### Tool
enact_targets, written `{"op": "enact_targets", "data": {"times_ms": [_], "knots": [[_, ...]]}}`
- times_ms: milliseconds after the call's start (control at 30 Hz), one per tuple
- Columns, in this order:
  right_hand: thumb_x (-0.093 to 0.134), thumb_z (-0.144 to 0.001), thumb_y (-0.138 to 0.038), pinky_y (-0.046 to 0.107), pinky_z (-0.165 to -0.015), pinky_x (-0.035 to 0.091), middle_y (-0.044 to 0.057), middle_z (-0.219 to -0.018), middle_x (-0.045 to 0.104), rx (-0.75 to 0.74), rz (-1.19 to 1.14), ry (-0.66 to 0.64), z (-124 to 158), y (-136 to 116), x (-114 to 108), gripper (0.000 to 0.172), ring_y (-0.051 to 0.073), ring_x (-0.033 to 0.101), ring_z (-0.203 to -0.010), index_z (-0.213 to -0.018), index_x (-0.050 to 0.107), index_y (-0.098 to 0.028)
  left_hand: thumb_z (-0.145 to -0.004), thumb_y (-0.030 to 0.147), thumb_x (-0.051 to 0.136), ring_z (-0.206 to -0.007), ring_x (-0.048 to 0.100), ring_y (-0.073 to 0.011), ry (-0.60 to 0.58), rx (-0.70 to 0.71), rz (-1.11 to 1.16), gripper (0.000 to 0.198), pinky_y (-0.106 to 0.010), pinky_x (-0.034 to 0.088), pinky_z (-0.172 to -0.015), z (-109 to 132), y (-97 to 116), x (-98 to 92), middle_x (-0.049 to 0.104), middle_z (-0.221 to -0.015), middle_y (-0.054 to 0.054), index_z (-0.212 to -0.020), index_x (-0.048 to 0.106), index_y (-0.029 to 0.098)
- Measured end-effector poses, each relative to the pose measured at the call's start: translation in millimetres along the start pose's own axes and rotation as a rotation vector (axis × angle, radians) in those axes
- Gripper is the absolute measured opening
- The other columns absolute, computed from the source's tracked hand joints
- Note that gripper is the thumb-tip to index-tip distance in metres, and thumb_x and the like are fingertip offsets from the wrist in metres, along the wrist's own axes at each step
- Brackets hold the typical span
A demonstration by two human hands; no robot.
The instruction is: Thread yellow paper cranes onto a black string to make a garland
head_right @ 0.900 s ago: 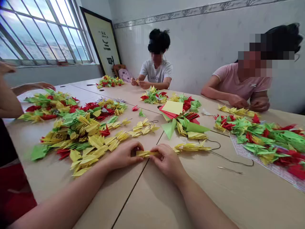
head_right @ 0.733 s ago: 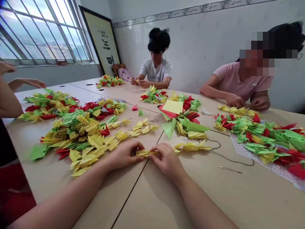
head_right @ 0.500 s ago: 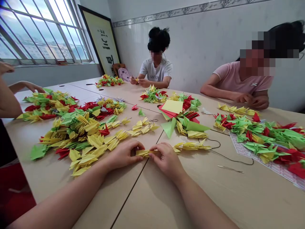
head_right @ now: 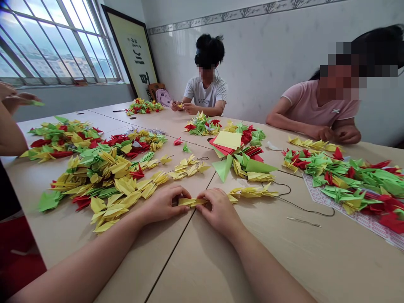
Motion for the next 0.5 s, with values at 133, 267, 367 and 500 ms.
{"op": "enact_targets", "data": {"times_ms": [133, 267, 367, 500], "knots": [[0.057, -0.075, -0.025, 0.034, -0.077, 0.042, 0.005, -0.086, 0.063, -0.003, 0.000, 0.002, 0.0, -0.1, 0.0, 0.013, 0.019, 0.054, -0.084, -0.087, 0.058, -0.019, -0.074, 0.043, 0.055, -0.080, 0.053, -0.0146, 0.004, 0.012, -0.003, 0.029, -0.024, 0.040, -0.065, -0.2, 1.6, -0.4, 0.060, -0.090, -0.001, -0.092, 0.059, 0.021], [0.057, -0.075, -0.026, 0.034, -0.077, 0.042, 0.005, -0.086, 0.063, -0.012, -0.002, 0.008, 0.3, 0.1, -0.4, 0.013, 0.019, 0.055, -0.085, -0.087, 0.058, -0.019, -0.076, 0.043, 0.053, -0.082, 0.053, -0.0145, 0.002, 0.017, -0.004, 0.028, -0.024, 0.040, -0.067, -0.2, 1.8, 0.0, 0.060, -0.092, -0.002, -0.093, 0.060, 0.022], [0.057, -0.075, -0.025, 0.034, -0.077, 0.042, 0.005, -0.086, 0.063, -0.009, -0.011, 0.009, 0.5, 0.5, -0.6, 0.014, 0.019, 0.054, -0.085, -0.087, 0.058, -0.019, -0.077, 0.043, 0.052, -0.082, 0.053, -0.0147, -0.001, 0.027, -0.005, 0.028, -0.025, 0.041, -0.067, 0.0, 1.4, 0.8, 0.060, -0.093, -0.002, -0.094, 0.060, 0.022], [0.056, -0.075, -0.025, 0.034, -0.078, 0.041, 0.005, -0.087, 0.062, -0.003, -0.016, 0.007, 0.7, -0.1, -0.8, 0.013, 0.019, 0.054, -0.085, -0.087, 0.058, -0.019, -0.078, 0.044, 0.051, -0.083, 0.053, -0.0148, 0.003, 0.037, 0.003, 0.030, -0.025, 0.041, -0.067, -0.4, 0.0, 2.1, 0.059, -0.093, -0.002, -0.096, 0.059, 0.022]]}}
Point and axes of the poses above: each hand's wrist, its own z-axis away from the middle knuckle, its own x-axis out of the palm, y = z × x, the point moved 7 cm from there along -z, towards the middle knuckle
